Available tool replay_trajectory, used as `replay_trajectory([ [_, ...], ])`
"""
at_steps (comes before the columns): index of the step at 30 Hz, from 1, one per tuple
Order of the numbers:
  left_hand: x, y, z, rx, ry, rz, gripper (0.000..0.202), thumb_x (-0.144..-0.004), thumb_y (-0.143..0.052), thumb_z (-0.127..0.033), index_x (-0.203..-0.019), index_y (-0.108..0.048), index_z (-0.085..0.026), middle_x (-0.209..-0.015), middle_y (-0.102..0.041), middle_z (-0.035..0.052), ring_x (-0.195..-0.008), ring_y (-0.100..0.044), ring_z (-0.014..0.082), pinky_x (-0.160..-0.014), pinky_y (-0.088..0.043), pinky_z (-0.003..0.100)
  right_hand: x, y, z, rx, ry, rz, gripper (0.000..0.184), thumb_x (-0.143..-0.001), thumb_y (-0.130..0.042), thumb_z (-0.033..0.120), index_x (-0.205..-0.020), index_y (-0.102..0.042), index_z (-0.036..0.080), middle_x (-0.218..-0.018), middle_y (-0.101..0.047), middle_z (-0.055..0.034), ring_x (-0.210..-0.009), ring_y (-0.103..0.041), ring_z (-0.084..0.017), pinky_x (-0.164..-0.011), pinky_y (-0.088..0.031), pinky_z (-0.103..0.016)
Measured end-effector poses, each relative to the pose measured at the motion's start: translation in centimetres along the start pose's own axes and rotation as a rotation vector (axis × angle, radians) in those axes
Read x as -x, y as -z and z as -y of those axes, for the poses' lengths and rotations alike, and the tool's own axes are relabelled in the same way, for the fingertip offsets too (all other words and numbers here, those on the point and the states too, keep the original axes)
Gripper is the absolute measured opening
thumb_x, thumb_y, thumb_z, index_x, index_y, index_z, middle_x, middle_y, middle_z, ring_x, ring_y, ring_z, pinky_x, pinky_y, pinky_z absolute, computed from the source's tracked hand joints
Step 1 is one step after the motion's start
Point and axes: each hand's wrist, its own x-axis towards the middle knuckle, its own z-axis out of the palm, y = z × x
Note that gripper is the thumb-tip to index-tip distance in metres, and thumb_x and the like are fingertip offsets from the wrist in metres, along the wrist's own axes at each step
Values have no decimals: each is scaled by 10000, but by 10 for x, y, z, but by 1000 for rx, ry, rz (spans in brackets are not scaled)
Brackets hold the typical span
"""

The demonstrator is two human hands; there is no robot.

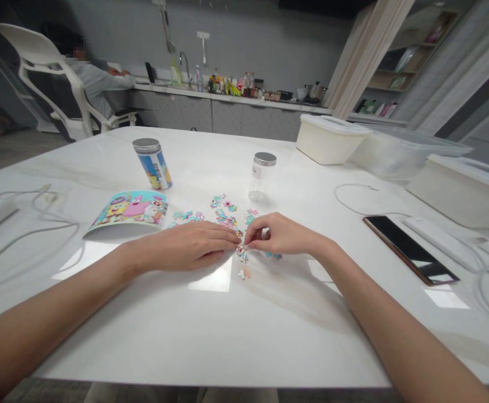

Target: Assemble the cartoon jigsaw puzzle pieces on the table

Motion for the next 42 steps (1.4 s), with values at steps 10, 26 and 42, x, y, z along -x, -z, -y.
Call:
replay_trajectory([
  [10,-1,1,-1,-55,-3,33,270,-972,-404,-132,-1105,-638,-151,-1202,-649,108,-1135,-587,220,-976,-482,370,-3,-3,-1,-18,-14,47,174,-778,-691,347,-833,-709,183,-678,-625,2,-565,-513,-98,-527,-415,-235],
  [26,-1,-3,-2,-103,12,45,229,-965,-420,-142,-1072,-622,-143,-1193,-633,117,-1111,-576,218,-933,-472,337,-1,-5,3,40,44,31,149,-795,-665,327,-800,-685,180,-661,-609,9,-562,-502,-93,-558,-404,-243],
  [42,0,-5,-2,-40,18,1,255,-909,-489,-118,-1128,-610,-166,-1278,-615,105,-1202,-545,226,-1036,-437,379,-1,-4,2,75,145,5,168,-797,-684,323,-833,-773,186,-743,-678,-34,-614,-538,-112,-590,-437,-256],
])
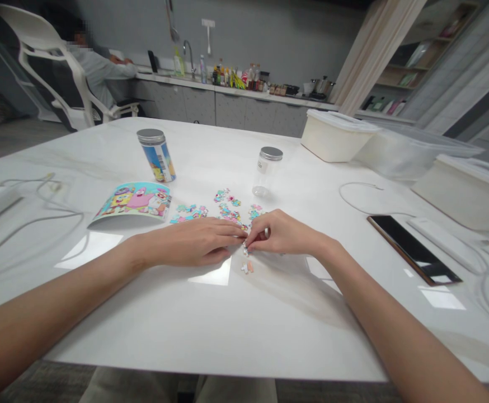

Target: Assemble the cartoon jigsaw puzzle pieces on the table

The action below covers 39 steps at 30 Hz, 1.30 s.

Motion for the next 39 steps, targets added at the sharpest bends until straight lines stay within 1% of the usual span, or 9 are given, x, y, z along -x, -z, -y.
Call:
replay_trajectory([
  [4,0,-1,2,-19,10,20,279,-920,-475,-130,-1167,-598,-169,-1268,-619,110,-1176,-559,227,-1002,-457,378,2,3,-4,13,13,44,196,-825,-665,348,-866,-796,208,-784,-698,-50,-592,-548,-111,-534,-425,-247],
  [10,1,-3,2,-24,14,12,271,-937,-456,-149,-1164,-604,-155,-1271,-620,99,-1183,-554,232,-1013,-441,369,4,6,-4,31,64,101,212,-854,-638,350,-933,-795,232,-854,-731,-62,-712,-609,-144,-658,-471,-280],
  [15,2,-5,3,-31,5,-21,254,-930,-460,-142,-1124,-622,-162,-1254,-631,98,-1170,-564,229,-1004,-446,367,4,6,0,31,78,142,229,-875,-612,354,-957,-791,237,-844,-732,-57,-711,-601,-139,-651,-460,-268],
  [18,2,-5,3,-46,0,-20,243,-935,-459,-151,-1113,-624,-152,-1243,-631,105,-1168,-562,233,-1004,-449,368,4,6,2,49,103,104,235,-879,-601,356,-954,-791,239,-782,-715,-47,-655,-573,-122,-593,-427,-250],
  [23,1,-2,2,-64,3,17,272,-936,-440,-136,-1148,-611,-150,-1201,-642,111,-1137,-575,226,-1001,-454,378,4,9,-2,146,98,-49,264,-889,-580,357,-1035,-770,247,-748,-670,-41,-611,-538,-112,-577,-403,-248],
  [28,2,1,5,-51,33,23,271,-933,-452,-137,-1153,-608,-156,-1226,-631,114,-1161,-567,223,-1000,-457,368,5,10,-6,227,108,5,258,-899,-560,334,-1024,-772,259,-800,-671,-49,-654,-559,-122,-601,-403,-255],
  [32,2,1,5,-46,28,16,280,-934,-446,-130,-1161,-606,-162,-1216,-637,115,-1157,-570,225,-995,-457,368,6,9,-3,229,147,-16,261,-902,-543,310,-1002,-778,252,-748,-652,-36,-618,-537,-111,-585,-390,-248],
  [36,2,0,6,-43,21,6,268,-938,-433,-133,-1135,-614,-149,-1222,-633,120,-1156,-568,228,-994,-451,362,6,8,-1,234,162,59,256,-906,-544,314,-985,-781,258,-748,-660,-33,-599,-499,-103,-585,-367,-250],
  [39,2,0,6,-41,24,4,266,-938,-435,-135,-1137,-611,-154,-1218,-633,117,-1145,-573,224,-990,-451,358,6,7,-1,233,168,73,256,-907,-548,339,-963,-784,255,-724,-656,-28,-588,-484,-103,-587,-356,-255],
])
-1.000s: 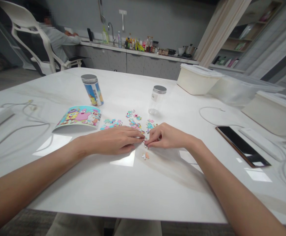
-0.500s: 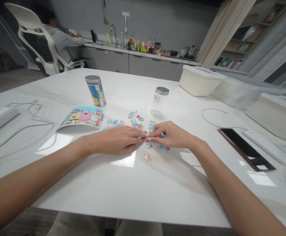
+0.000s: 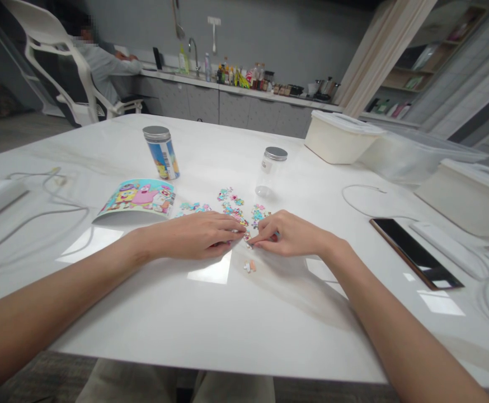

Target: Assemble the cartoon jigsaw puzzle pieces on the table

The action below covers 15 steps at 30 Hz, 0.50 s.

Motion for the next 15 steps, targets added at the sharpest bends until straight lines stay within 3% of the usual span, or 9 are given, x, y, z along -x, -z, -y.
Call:
replay_trajectory([
  [9,-1,2,-1,-16,16,44,266,-949,-430,-143,-1139,-615,-119,-1235,-618,126,-1156,-562,236,-1006,-434,358,-1,-2,4,-45,-17,9,276,-897,-559,369,-827,-777,216,-614,-619,-15,-565,-454,-108,-588,-331,-268],
  [15,0,0,0,-21,0,20,252,-950,-428,-144,-1121,-614,-147,-1242,-616,116,-1158,-561,223,-1001,-438,351,0,-3,5,10,14,22,319,-925,-506,357,-834,-752,175,-581,-587,-4,-538,-415,-98,-573,-310,-263],
])
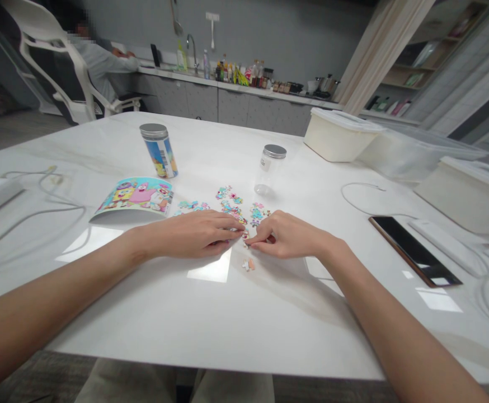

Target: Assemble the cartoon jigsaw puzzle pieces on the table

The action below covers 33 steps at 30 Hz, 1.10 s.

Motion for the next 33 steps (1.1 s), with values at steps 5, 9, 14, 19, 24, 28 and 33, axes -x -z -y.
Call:
replay_trajectory([
  [5,-1,2,-2,-11,-5,5,248,-951,-428,-141,-1104,-624,-139,-1245,-616,120,-1146,-567,222,-990,-447,349,-1,0,1,26,0,9,314,-931,-496,326,-819,-741,166,-570,-564,5,-529,-390,-92,-572,-293,-265],
  [9,-2,4,-3,-8,6,9,245,-945,-438,-133,-1099,-627,-151,-1245,-620,114,-1142,-573,222,-981,-456,355,-1,-1,2,51,-6,-2,309,-925,-500,304,-789,-740,165,-582,-577,0,-541,-403,-93,-573,-292,-266],
  [14,-2,3,-2,22,8,2,253,-929,-460,-123,-1121,-618,-168,-1239,-628,104,-1155,-570,214,-992,-455,353,0,0,1,24,-4,-9,314,-926,-506,312,-796,-750,163,-580,-593,-1,-539,-408,-89,-557,-297,-256],
  [19,-1,1,0,19,6,6,257,-936,-449,-132,-1134,-612,-160,-1244,-626,106,-1160,-568,218,-995,-454,356,-1,1,2,-56,-55,19,305,-918,-521,309,-827,-769,156,-575,-618,-7,-521,-428,-84,-526,-316,-239],
  [24,0,0,1,27,-14,-22,283,-938,-443,-130,-1169,-600,-175,-1263,-627,91,-1195,-553,208,-1027,-443,362,-1,2,1,-88,-87,-88,288,-907,-523,310,-941,-774,172,-577,-635,-10,-503,-452,-89,-500,-329,-225],
  [28,-1,0,0,15,-44,-29,290,-944,-434,-132,-1178,-603,-159,-1284,-625,90,-1224,-541,210,-1058,-430,373,-2,2,-5,-3,-172,-152,305,-902,-501,305,-912,-768,159,-536,-607,-1,-459,-427,-83,-489,-320,-224],
  [33,-1,-2,-2,19,-46,-43,306,-935,-463,-134,-1211,-594,-145,-1316,-612,77,-1227,-547,202,-1106,-389,365,-3,1,-8,149,-229,-146,264,-893,-481,270,-867,-720,160,-479,-518,40,-423,-381,-69,-504,-298,-221],
])
